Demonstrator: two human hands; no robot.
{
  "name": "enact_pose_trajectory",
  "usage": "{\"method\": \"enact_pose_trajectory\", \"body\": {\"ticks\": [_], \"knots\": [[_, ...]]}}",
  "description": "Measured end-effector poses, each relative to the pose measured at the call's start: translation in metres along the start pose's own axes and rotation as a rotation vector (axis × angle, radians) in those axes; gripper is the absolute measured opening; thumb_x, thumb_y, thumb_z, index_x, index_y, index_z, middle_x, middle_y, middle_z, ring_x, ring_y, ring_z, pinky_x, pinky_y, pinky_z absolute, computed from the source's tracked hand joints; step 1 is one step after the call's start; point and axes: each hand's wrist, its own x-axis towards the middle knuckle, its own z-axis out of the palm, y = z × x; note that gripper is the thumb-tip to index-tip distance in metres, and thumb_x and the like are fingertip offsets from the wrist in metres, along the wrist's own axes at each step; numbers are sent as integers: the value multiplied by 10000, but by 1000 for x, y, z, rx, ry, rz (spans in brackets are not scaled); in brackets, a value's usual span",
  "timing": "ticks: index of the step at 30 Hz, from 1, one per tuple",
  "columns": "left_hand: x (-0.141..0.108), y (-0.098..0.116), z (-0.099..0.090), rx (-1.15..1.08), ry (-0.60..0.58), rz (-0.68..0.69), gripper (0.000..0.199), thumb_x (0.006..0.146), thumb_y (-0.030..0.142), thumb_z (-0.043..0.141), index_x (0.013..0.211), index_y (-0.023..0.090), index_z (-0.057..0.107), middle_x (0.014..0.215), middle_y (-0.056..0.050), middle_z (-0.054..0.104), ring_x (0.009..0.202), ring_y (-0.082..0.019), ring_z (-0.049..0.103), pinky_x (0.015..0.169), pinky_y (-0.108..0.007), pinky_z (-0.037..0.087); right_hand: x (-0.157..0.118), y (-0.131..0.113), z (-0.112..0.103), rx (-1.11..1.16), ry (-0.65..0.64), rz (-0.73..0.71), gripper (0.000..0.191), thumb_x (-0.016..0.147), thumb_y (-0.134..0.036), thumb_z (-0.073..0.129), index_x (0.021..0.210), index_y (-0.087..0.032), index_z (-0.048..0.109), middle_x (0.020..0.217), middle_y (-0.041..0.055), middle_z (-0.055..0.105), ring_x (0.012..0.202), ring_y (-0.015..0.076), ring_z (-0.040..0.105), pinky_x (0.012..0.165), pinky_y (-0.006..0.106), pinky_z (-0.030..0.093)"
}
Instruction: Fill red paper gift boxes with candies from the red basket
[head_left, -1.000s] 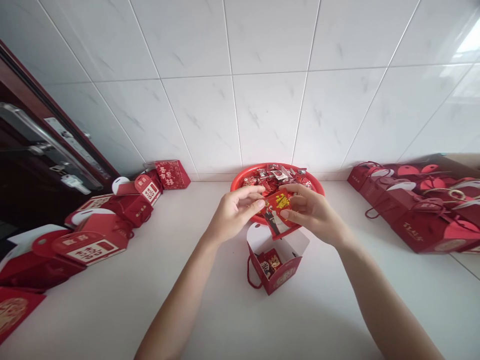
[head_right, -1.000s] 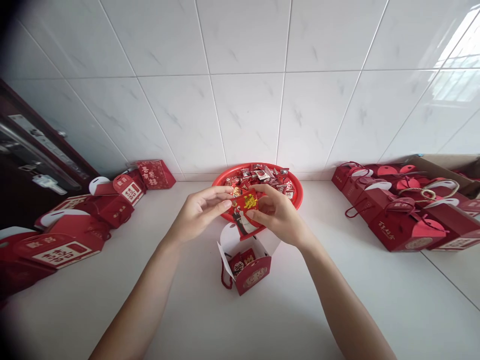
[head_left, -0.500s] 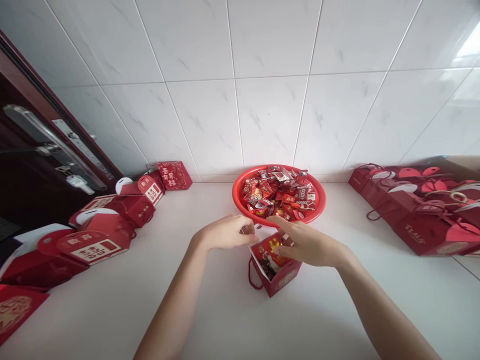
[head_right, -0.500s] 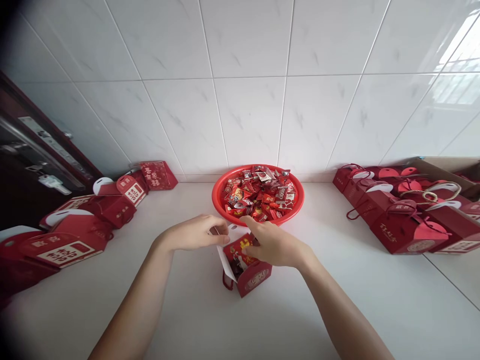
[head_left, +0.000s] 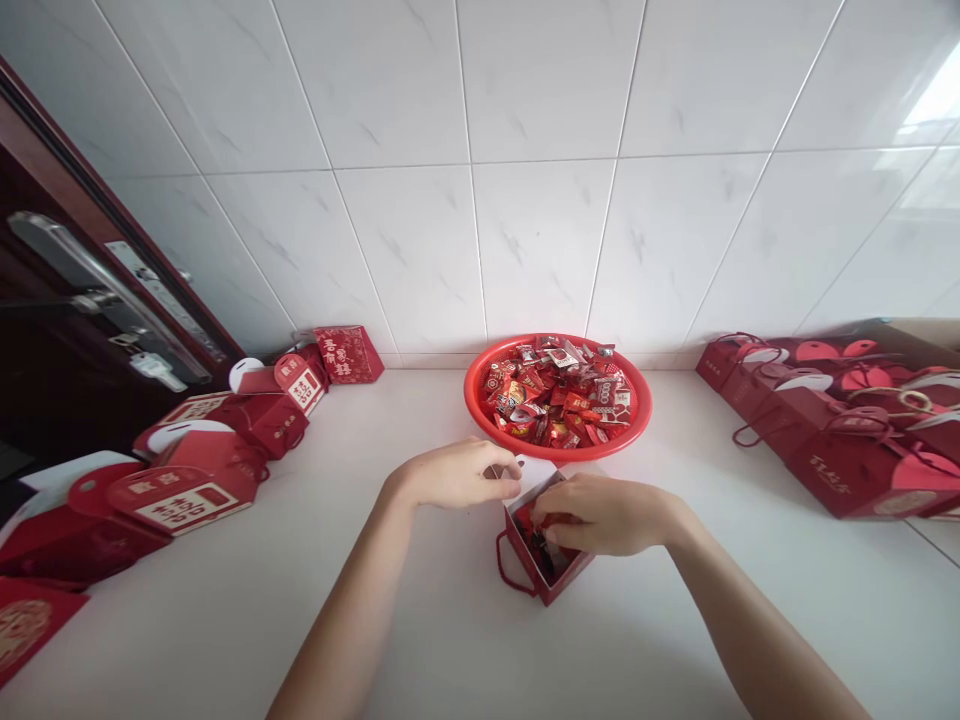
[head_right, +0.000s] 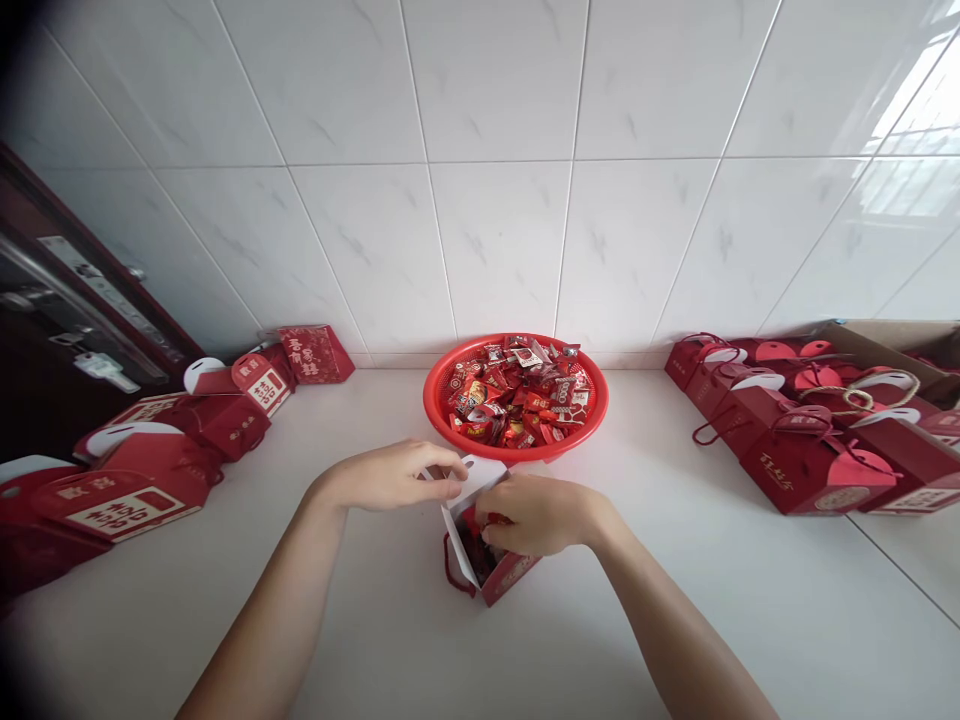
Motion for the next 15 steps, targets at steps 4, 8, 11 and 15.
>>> {"method": "enact_pose_trajectory", "body": {"ticks": [4, 8, 11, 15], "knots": [[0, -1, 1, -9, 10, 19, 355, 885, 469, 564, 1011, 192, 746, 993, -46, 743, 828, -199, 645, 715, -267, 466, 3, 4, -3, 67, -123, -36, 168, 923, -210, 526, 859, -208, 681, 718, -16, 625, 647, 127, 552, 572, 231, 387], [1, -5, 2, -69, 25, 15, 385, 866, 452, 616, 1130, 203, 745, 1187, -74, 747, 959, -234, 684, 776, -282, 493, -17, 16, -17, 198, 34, -87, 249, 959, -306, 537, 1121, -208, 698, 989, 49, 727, 849, 177, 665, 724, 273, 502], [0, -6, 2, -88, 12, 5, 429, 832, 419, 665, 1202, 212, 727, 1313, -81, 701, 1048, -252, 679, 820, -293, 503, -40, 24, -29, 269, 181, -58, 325, 973, -419, 535, 1170, -212, 691, 1092, 82, 733, 1011, 223, 680, 884, 344, 533], [-2, -4, 1, -2, -30, 38, 424, 777, 437, 726, 1131, 206, 758, 1192, -74, 743, 1014, -267, 678, 809, -302, 497, -59, 30, -34, 187, 242, 151, 328, 892, -472, 630, 1112, -238, 698, 1017, 75, 734, 977, 256, 685, 826, 370, 550]]}}
